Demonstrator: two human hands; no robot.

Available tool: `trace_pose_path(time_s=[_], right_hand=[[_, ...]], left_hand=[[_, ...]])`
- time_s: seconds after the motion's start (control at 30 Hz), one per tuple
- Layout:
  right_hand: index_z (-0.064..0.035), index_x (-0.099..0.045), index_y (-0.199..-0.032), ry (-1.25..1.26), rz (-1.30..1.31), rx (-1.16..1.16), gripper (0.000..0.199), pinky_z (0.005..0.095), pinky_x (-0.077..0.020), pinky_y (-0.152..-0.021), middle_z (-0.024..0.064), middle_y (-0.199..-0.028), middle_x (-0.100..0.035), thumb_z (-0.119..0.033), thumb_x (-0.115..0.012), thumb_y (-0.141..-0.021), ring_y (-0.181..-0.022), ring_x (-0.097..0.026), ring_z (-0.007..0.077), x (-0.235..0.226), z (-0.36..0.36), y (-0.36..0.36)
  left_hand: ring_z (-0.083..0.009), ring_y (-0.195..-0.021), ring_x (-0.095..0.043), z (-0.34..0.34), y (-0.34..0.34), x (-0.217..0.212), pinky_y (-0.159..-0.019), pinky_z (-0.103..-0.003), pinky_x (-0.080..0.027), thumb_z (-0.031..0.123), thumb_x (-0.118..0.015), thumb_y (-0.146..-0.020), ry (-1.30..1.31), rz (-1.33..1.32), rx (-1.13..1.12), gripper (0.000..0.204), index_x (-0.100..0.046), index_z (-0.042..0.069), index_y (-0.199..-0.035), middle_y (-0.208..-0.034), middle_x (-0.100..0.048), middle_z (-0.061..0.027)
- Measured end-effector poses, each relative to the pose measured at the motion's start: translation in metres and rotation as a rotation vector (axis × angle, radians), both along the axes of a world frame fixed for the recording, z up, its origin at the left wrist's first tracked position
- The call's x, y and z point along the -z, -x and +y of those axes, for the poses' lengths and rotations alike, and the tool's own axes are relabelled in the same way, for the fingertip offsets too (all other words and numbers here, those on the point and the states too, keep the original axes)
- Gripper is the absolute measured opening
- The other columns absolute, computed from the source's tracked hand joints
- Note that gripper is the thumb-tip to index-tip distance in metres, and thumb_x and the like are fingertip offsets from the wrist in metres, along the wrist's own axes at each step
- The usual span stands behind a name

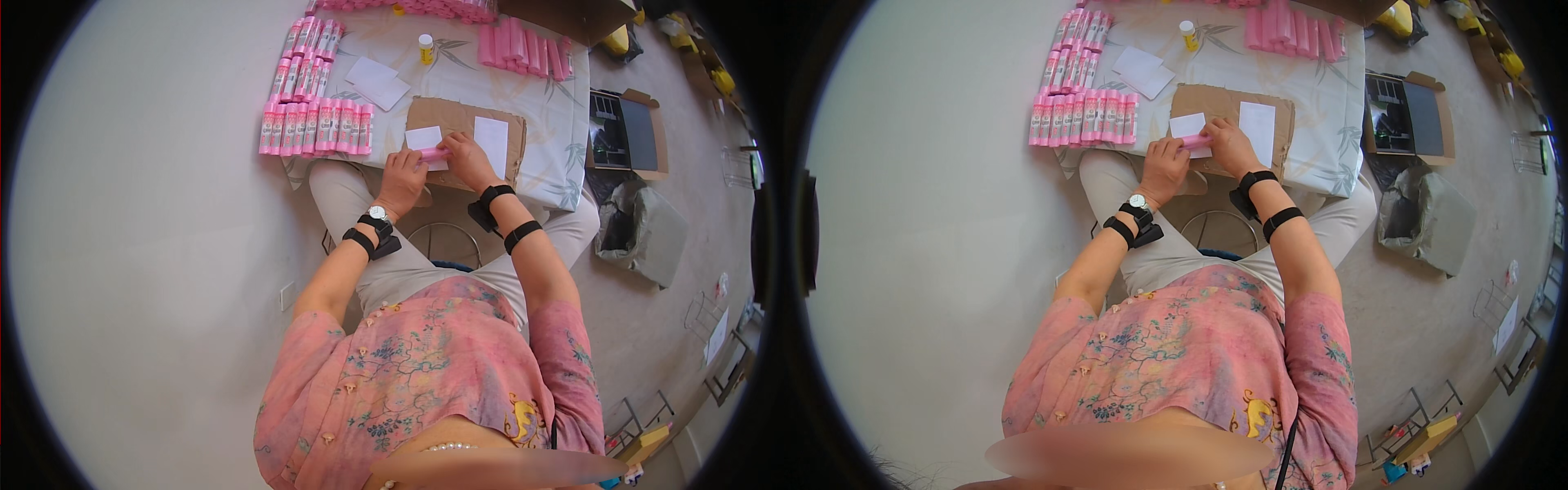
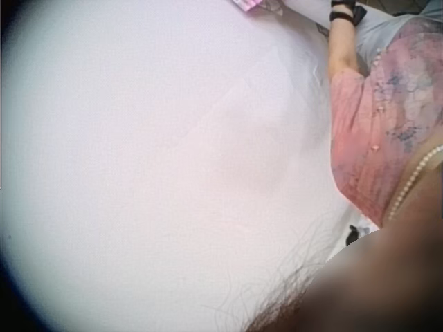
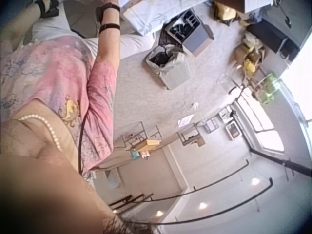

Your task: Applying white adhesive labels to pink cylindrical products using a glue stick.

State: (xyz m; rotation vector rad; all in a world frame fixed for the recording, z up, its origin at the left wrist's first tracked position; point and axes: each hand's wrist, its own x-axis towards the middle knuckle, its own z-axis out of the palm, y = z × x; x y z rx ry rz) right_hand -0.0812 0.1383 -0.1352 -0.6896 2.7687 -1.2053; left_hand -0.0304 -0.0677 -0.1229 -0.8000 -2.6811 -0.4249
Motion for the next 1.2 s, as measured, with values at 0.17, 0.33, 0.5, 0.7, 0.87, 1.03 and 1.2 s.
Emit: trace_pose_path(time_s=[0.17,0.33,0.5,0.7,0.87,1.03,1.2], right_hand=[[-0.0061,-0.07,-0.104,0.001,-0.037,-0.007,0.024,0.044,-0.0528,-0.094,0.0116,-0.107,-0.068,0.001,-0.069,-0.081,-0.11,-0.061,0.0356,-0.001,0.002,0.0],[-0.0054,-0.071,-0.105,0.039,-0.034,-0.006,0.022,0.0436,-0.0525,-0.095,0.0129,-0.108,-0.068,0.0,-0.07,-0.083,-0.11,-0.061,0.0367,0.001,0.003,0.0],[-0.0045,-0.071,-0.105,0.086,-0.044,0.014,0.023,0.0437,-0.052,-0.095,0.0146,-0.108,-0.067,0.004,-0.066,-0.084,-0.111,-0.06,0.0377,0.005,0.002,-0.003],[-0.0036,-0.071,-0.11,0.171,-0.075,0.008,0.032,0.0435,-0.0513,-0.098,0.0157,-0.114,-0.065,0.01,-0.061,-0.082,-0.113,-0.06,0.0381,0.011,0.007,-0.006],[-0.0027,-0.07,-0.116,0.134,0.005,-0.042,0.033,0.0409,-0.0524,-0.1,0.0169,-0.122,-0.064,0.005,-0.069,-0.083,-0.117,-0.06,0.0379,0.008,0.01,-0.005],[-0.0023,-0.071,-0.111,0.182,-0.085,-0.013,0.025,0.0428,-0.0516,-0.096,0.0151,-0.116,-0.065,-0.006,-0.074,-0.087,-0.111,-0.06,0.0369,0.005,0.005,-0.006],[-0.0017,-0.073,-0.105,0.145,-0.035,0.065,0.019,0.0434,-0.0522,-0.093,0.0151,-0.109,-0.068,-0.01,-0.075,-0.088,-0.108,-0.061,0.0369,0.012,0.001,-0.003]], left_hand=[[-0.0328,-0.112,-0.059,0.004,0.001,-0.008,-0.097,-0.046,-0.047,0.01,-0.076,-0.079,-0.211,-0.036,-0.117,0.017,-0.066,0.007,-0.092,-0.114,-0.064,-0.0103],[-0.0339,-0.113,-0.059,0.004,0.004,-0.006,-0.098,-0.045,-0.049,0.008,-0.077,-0.079,-0.305,-0.079,-0.18,0.017,-0.066,0.006,-0.092,-0.117,-0.065,-0.0101],[-0.0322,-0.106,-0.063,0.005,0.003,0.0,-0.091,-0.043,-0.052,0.006,-0.076,-0.081,-0.359,-0.118,-0.217,0.016,-0.064,0.006,-0.091,-0.109,-0.068,-0.0092],[-0.0314,-0.097,-0.064,0.009,0.004,0.004,-0.084,-0.041,-0.053,0.006,-0.076,-0.083,-0.45,-0.162,-0.281,0.016,-0.063,0.005,-0.093,-0.102,-0.068,-0.0092],[-0.0311,-0.094,-0.063,0.007,0.005,0.007,-0.081,-0.041,-0.053,0.007,-0.077,-0.084,-0.475,-0.166,-0.291,0.017,-0.063,0.006,-0.094,-0.1,-0.068,-0.009],[-0.032,-0.094,-0.062,0.005,0.01,0.003,-0.081,-0.042,-0.051,0.009,-0.077,-0.083,-0.476,-0.253,-0.314,0.017,-0.062,0.007,-0.092,-0.096,-0.067,-0.0089],[-0.0298,-0.085,-0.066,-0.006,0.027,-0.002,-0.076,-0.04,-0.053,0.012,-0.083,-0.078,-0.546,-0.462,-0.29,0.019,-0.067,0.005,-0.087,-0.087,-0.069,-0.0102]])
